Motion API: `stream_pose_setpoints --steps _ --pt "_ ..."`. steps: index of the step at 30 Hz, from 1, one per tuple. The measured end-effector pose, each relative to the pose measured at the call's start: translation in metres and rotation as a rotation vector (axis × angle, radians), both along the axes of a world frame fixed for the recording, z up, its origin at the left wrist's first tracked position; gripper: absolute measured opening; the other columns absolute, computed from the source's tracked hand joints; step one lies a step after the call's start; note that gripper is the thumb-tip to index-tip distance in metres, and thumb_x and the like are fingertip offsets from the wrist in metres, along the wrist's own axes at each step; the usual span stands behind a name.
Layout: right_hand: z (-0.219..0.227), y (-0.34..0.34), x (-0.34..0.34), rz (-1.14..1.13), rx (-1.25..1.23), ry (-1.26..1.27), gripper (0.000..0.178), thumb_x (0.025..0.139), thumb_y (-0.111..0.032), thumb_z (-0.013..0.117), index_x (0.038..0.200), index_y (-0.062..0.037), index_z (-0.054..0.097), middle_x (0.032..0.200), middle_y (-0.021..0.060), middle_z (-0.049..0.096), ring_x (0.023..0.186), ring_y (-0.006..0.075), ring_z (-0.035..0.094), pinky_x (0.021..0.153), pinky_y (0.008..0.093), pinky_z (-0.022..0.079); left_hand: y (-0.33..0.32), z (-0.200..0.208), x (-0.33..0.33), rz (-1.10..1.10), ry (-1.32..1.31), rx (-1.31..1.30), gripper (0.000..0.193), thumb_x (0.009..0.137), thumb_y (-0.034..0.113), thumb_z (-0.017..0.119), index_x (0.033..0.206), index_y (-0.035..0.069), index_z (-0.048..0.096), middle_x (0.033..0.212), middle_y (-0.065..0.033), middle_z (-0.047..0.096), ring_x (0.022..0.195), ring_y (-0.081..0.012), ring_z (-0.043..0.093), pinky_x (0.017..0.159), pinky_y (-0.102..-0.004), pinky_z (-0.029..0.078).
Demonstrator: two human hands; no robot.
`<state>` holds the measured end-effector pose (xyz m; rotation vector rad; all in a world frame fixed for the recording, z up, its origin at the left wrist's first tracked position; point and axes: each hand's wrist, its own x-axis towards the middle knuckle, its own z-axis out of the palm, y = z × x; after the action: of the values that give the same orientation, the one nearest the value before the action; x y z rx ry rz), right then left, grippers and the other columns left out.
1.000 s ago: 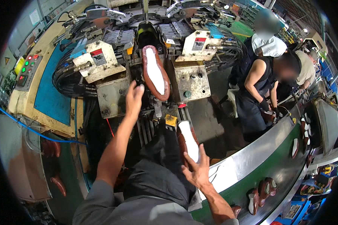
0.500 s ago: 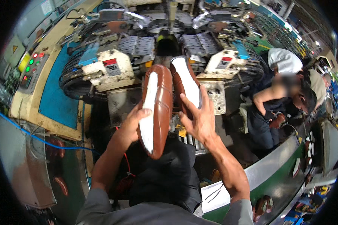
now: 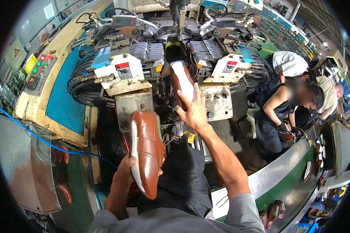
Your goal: Operating a specialized lasting machine to shape and attach shoe uppers in a factory setting.
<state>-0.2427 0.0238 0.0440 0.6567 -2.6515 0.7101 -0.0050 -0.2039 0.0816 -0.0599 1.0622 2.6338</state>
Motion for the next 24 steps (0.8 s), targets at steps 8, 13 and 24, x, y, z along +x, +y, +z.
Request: stream_pose_setpoints --steps 8,13,24 --pt "-0.026 -0.033 0.03 -0.015 -0.026 0.176 0.089 0.09 -0.03 0.081 0.165 -0.0017 0.044 0.173 0.0425 0.019 0.162 0.0594 0.017 0.133 0.0678 0.018 -0.007 -0.03 0.106 0.051 -0.233 0.181 0.116 0.092 0.077 0.072 0.172 0.006 0.026 0.153 -0.0302 0.055 0.13 -0.0521 0.066 0.105 -0.0721 0.058" --pt "-0.03 -0.037 0.031 -0.003 -0.008 0.182 0.089 0.09 -0.025 0.08 0.166 -0.0021 0.041 0.173 0.0399 0.021 0.164 0.0584 0.015 0.132 0.068 0.018 -0.002 -0.06 0.09 0.059 -0.264 0.024 0.099 0.104 0.078 0.051 0.169 0.006 0.035 0.154 -0.0299 0.057 0.133 -0.0538 0.064 0.112 -0.0728 0.052" --pt "-0.008 -0.074 -0.088 -0.079 0.032 0.28 0.084 0.089 -0.031 0.078 0.163 -0.0066 0.048 0.167 0.0379 0.035 0.16 0.0548 0.028 0.131 0.0663 0.025 0.014 -0.051 0.016 -0.018 -0.219 -0.042 0.098 0.103 0.068 0.064 0.17 0.004 0.031 0.158 -0.0239 0.056 0.139 -0.043 0.062 0.115 -0.0752 0.049"
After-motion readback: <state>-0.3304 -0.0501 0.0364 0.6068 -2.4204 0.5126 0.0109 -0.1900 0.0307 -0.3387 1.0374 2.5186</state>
